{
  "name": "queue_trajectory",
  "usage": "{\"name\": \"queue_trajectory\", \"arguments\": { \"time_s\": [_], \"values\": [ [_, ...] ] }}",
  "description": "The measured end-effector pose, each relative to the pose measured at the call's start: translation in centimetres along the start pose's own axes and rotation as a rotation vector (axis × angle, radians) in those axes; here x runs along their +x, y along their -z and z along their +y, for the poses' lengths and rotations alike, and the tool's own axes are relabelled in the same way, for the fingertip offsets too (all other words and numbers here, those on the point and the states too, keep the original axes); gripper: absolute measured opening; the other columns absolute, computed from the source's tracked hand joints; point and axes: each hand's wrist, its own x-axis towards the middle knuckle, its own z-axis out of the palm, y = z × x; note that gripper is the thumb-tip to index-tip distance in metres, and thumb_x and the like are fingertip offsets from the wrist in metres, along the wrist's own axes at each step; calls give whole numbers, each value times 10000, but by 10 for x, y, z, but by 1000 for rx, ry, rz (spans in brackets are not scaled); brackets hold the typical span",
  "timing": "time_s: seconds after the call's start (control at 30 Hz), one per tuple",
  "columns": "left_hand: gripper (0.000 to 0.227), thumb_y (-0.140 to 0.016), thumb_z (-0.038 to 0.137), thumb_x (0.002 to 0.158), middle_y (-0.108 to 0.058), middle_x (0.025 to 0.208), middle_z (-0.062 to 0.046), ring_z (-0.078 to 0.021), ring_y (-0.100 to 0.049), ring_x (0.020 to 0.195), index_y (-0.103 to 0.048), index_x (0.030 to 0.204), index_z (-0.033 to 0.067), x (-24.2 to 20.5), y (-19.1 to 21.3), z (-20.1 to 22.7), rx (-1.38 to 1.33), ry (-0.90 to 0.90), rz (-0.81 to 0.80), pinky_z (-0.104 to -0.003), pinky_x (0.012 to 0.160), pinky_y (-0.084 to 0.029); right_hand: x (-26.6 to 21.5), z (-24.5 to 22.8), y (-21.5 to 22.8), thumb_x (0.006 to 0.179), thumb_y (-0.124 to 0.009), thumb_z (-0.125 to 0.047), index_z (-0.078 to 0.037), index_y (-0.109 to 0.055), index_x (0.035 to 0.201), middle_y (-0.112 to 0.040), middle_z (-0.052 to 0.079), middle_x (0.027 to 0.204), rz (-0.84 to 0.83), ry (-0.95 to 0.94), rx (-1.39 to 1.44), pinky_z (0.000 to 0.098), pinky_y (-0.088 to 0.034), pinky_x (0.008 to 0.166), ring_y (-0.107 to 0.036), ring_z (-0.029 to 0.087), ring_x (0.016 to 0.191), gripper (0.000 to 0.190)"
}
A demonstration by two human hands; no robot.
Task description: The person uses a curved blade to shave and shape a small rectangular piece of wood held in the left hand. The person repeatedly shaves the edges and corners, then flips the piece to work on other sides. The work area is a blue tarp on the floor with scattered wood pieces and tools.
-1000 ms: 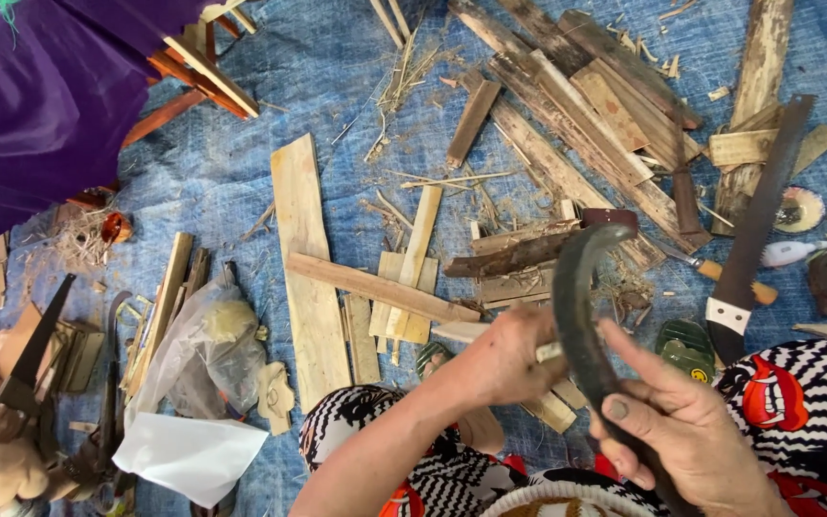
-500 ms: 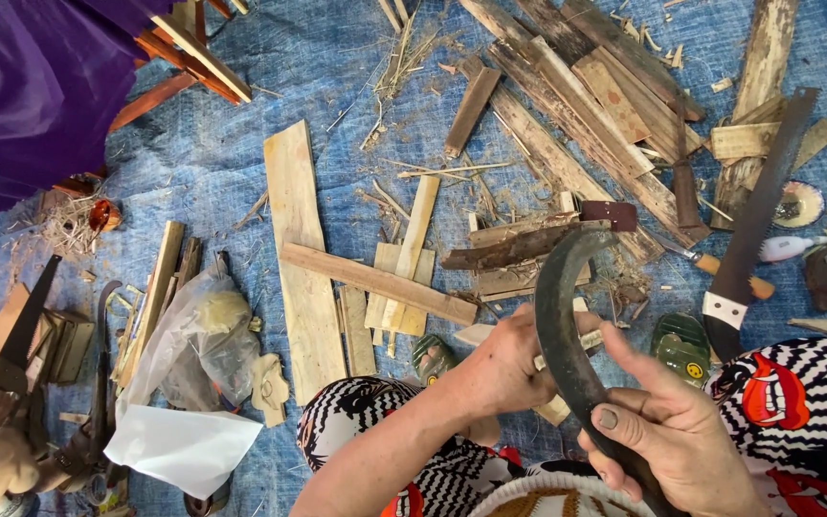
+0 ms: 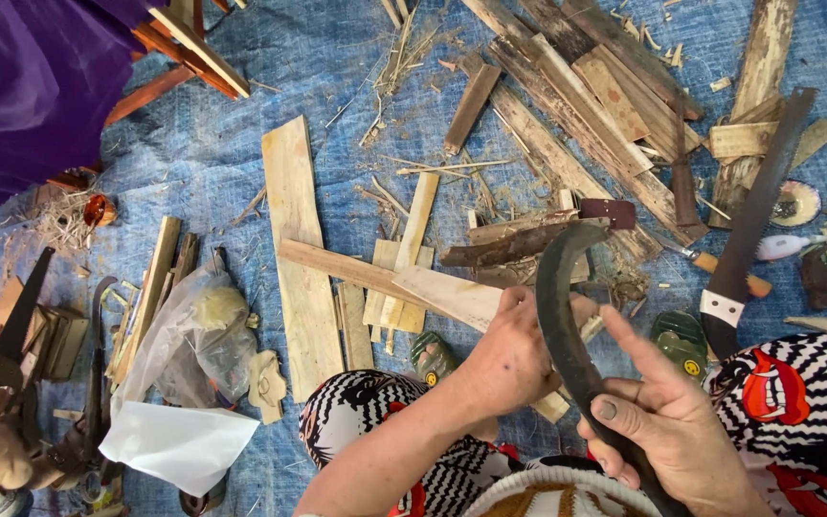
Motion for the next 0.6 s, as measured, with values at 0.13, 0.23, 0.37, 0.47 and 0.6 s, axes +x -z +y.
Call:
{"name": "queue_trajectory", "arguments": {
  "time_s": [0.13, 0.23, 0.37, 0.47, 0.6],
  "values": [
    [473, -805, -79, 718, -671, 1282, -124, -322, -684, 1104, -563, 1109, 36, -4, -8, 4, 13, -13, 72, -480, 934, -426, -1, 1, 0, 842, -688, -8, -232, -414, 1622, -671, 244, 619, 24, 53, -25, 265, -402, 223, -532, 201, 295, 857],
    [572, -724, -5, 890, -626, 1280, -182, -374, -639, 1031, -422, 1370, 68, -14, -17, 7, -96, 7, 86, -480, 951, -390, -4, 3, 6, 836, -689, 2, -220, -508, 1578, -659, 317, 627, 74, 22, 29, 288, -398, 215, -568, 257, 328, 796],
    [667, -748, -66, 762, -621, 1304, -188, -393, -641, 1097, -436, 1340, 49, -18, -19, 11, -99, -11, 95, -518, 989, -414, -6, 7, 6, 810, -692, 18, -219, -571, 1526, -667, 338, 620, 131, 22, -14, 308, -382, 171, -579, 287, 302, 764],
    [623, -792, -66, 765, -618, 1284, -188, -394, -624, 1090, -496, 1305, 29, -21, -20, 17, -89, 2, 104, -512, 1011, -419, -8, 11, 8, 803, -703, 25, -176, -666, 1421, -711, 394, 650, 170, 79, 4, 322, -452, 174, -597, 301, 285, 651],
    [581, -751, -73, 794, -617, 1330, -181, -386, -623, 1087, -486, 1292, 65, -29, -23, 20, -108, 21, 105, -489, 968, -403, -8, 15, 9, 813, -694, 34, -153, -671, 1412, -674, 367, 617, 174, 43, 16, 339, -455, 178, -607, 320, 301, 627]
  ]
}}
